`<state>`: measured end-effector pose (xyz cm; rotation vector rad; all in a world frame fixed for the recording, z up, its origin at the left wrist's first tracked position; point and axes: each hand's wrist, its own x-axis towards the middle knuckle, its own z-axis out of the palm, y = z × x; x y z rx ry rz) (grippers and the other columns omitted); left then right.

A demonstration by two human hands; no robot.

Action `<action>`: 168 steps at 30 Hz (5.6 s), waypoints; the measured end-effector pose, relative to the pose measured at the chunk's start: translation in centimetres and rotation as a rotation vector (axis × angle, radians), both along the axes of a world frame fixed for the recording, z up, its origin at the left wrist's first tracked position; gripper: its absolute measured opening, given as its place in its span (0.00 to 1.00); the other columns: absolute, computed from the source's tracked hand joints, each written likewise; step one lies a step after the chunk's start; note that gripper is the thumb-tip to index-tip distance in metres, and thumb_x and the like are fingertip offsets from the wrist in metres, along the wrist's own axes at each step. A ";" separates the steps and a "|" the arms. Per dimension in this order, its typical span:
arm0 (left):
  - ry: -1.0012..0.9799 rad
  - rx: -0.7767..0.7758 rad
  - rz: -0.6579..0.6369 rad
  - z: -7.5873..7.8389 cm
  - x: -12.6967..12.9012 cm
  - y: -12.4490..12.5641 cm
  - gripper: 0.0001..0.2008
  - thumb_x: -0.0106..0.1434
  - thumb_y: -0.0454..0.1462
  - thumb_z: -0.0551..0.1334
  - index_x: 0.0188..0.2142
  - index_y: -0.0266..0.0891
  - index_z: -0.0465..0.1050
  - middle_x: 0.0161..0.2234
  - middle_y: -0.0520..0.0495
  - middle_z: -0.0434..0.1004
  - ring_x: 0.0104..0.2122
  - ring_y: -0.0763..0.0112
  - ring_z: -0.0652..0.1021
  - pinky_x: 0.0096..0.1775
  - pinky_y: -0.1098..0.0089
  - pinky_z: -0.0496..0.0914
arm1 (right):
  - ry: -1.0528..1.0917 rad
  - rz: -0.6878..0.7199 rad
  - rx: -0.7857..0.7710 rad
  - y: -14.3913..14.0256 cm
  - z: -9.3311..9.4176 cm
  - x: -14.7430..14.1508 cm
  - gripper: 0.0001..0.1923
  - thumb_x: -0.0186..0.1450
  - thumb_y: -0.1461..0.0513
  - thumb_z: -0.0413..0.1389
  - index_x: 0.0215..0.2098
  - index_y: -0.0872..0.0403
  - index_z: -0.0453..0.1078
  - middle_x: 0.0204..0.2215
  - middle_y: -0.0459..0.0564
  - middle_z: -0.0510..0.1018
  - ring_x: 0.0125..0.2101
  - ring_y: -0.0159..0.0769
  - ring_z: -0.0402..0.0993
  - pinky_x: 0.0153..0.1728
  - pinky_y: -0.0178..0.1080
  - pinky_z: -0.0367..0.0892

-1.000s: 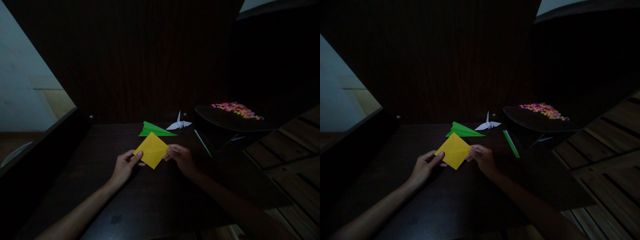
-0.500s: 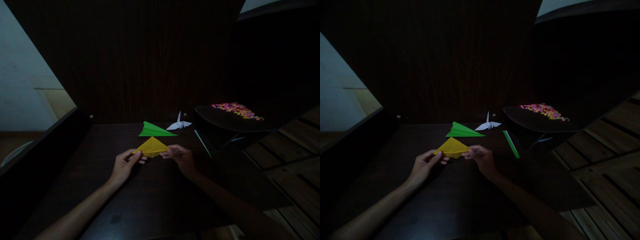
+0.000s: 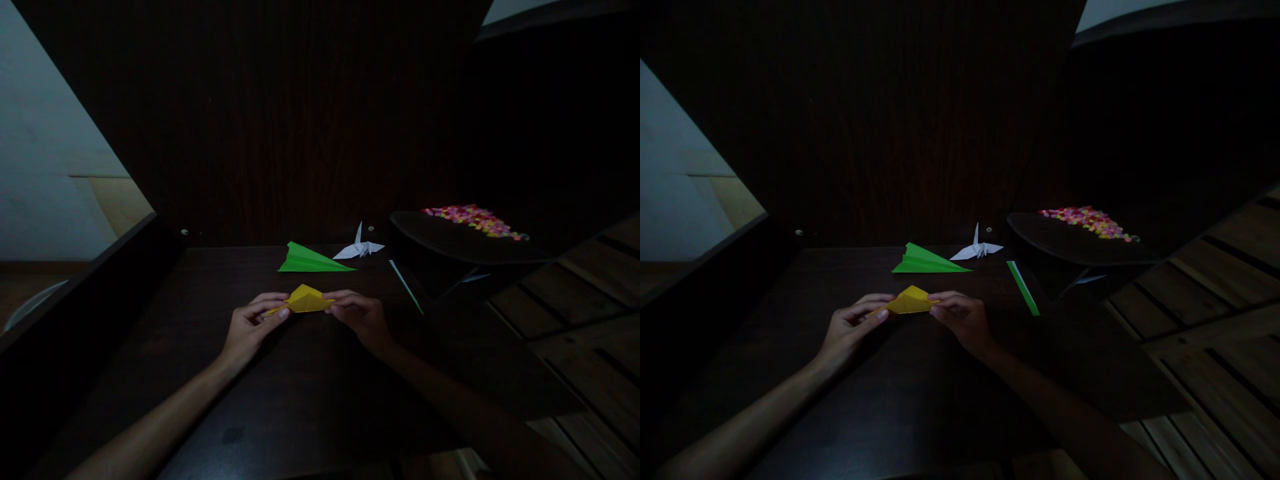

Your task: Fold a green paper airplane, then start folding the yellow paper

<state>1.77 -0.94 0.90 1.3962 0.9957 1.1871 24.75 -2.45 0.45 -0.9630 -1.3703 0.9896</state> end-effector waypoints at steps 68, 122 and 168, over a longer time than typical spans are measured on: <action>0.034 -0.222 -0.208 -0.5 0.8 -0.9 0.19 0.54 0.39 0.70 0.45 0.37 0.74 0.35 0.46 0.81 0.35 0.64 0.80 0.37 0.67 0.75 | -0.191 -0.022 0.175 -0.3 -1.0 -1.2 0.02 0.59 0.62 0.62 0.29 0.51 0.75 0.31 0.49 0.81 0.34 0.38 0.79 0.36 0.41 0.73; 0.093 -0.104 -0.121 -0.2 0.5 -0.6 0.13 0.55 0.40 0.69 0.39 0.39 0.80 0.35 0.44 0.83 0.31 0.63 0.81 0.32 0.68 0.75 | 0.063 0.116 -0.264 0.1 -1.1 -0.9 0.14 0.57 0.55 0.64 0.34 0.57 0.76 0.23 0.50 0.82 0.22 0.37 0.80 0.24 0.37 0.77; 0.199 -0.123 -0.269 -0.5 0.6 -1.1 0.19 0.60 0.42 0.64 0.49 0.36 0.77 0.43 0.44 0.81 0.41 0.58 0.81 0.43 0.66 0.75 | 0.020 0.136 -0.316 0.3 -0.9 -0.8 0.19 0.56 0.49 0.62 0.22 0.56 0.70 0.15 0.46 0.77 0.15 0.32 0.74 0.18 0.33 0.69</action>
